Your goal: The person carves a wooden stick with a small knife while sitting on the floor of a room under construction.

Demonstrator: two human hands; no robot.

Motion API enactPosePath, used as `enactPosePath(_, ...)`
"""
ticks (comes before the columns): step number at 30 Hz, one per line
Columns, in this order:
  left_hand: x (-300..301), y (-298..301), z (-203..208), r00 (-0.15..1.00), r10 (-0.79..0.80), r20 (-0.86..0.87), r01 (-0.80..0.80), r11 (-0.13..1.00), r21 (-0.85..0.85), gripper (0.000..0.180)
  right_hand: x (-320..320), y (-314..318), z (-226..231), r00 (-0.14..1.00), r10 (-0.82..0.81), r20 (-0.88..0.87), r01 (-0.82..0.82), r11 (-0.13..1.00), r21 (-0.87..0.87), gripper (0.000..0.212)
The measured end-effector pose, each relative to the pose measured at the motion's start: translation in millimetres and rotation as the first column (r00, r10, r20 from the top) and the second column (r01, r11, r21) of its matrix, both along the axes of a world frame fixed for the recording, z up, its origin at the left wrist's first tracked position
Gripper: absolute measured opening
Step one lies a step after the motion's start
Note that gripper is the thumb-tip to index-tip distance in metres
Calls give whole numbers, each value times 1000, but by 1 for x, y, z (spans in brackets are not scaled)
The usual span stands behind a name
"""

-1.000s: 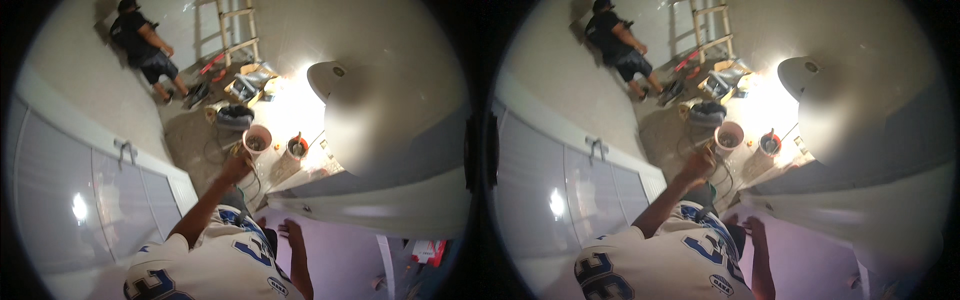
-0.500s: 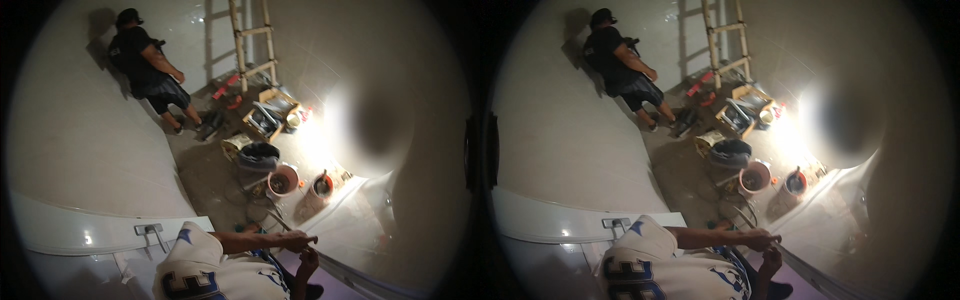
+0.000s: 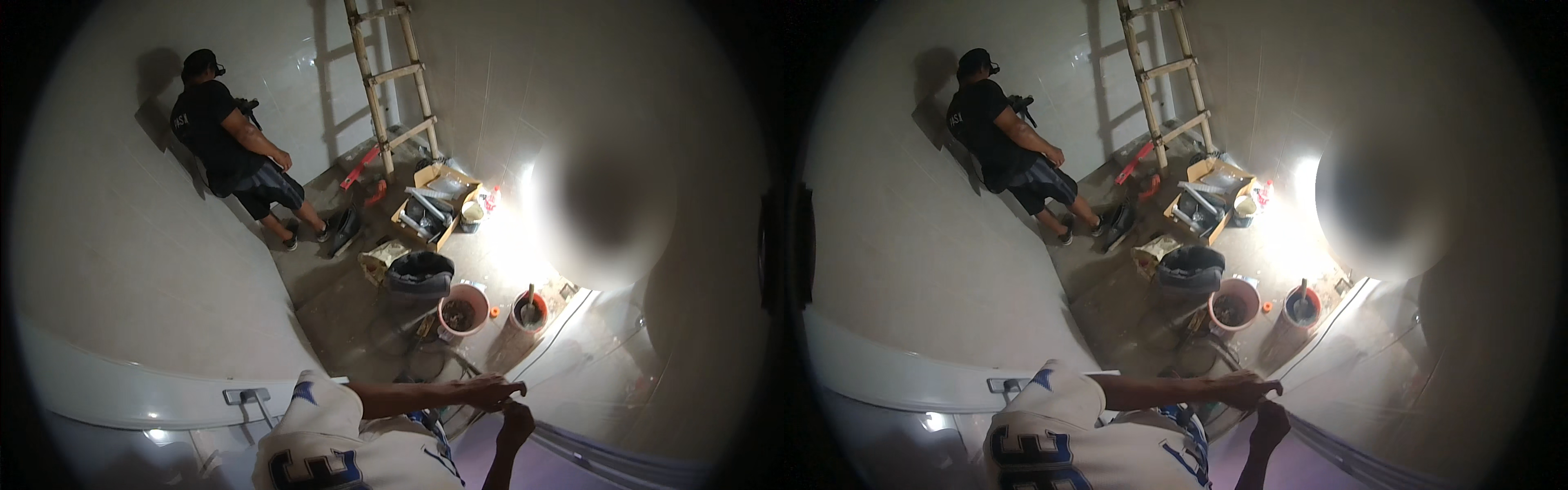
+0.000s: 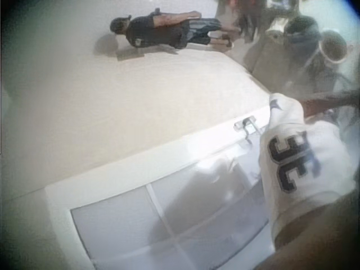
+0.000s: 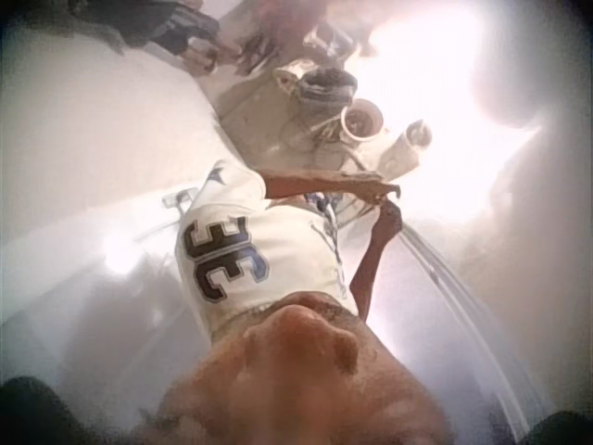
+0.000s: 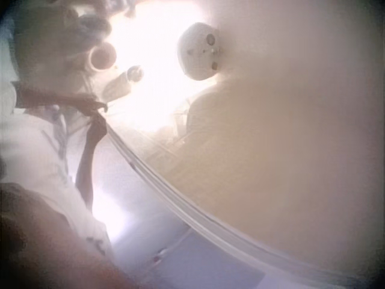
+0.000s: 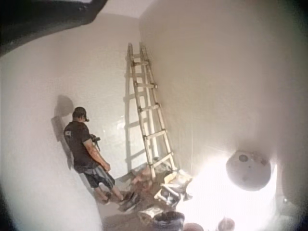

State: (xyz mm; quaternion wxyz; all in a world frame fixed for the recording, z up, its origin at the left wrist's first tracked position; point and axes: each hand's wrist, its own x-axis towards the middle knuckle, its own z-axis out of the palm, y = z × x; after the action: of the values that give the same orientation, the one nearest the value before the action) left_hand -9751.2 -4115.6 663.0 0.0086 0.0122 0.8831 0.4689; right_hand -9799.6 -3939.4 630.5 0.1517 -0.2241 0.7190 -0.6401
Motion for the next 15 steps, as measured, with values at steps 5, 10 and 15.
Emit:
enactPosePath(5,-11,44,16,995,-93,-31,93,996,3,40,10,40,15,985,-160,-63,162,986,27,9)
enactPosePath(10,-2,56,4,997,-71,-19,70,997,-43,41,33,40,39,979,-199,-38,203,968,145,9)
enactPosePath(15,-11,43,-10,992,-55,-112,45,995,-90,34,29,26,19,977,-214,17,211,970,125,7)
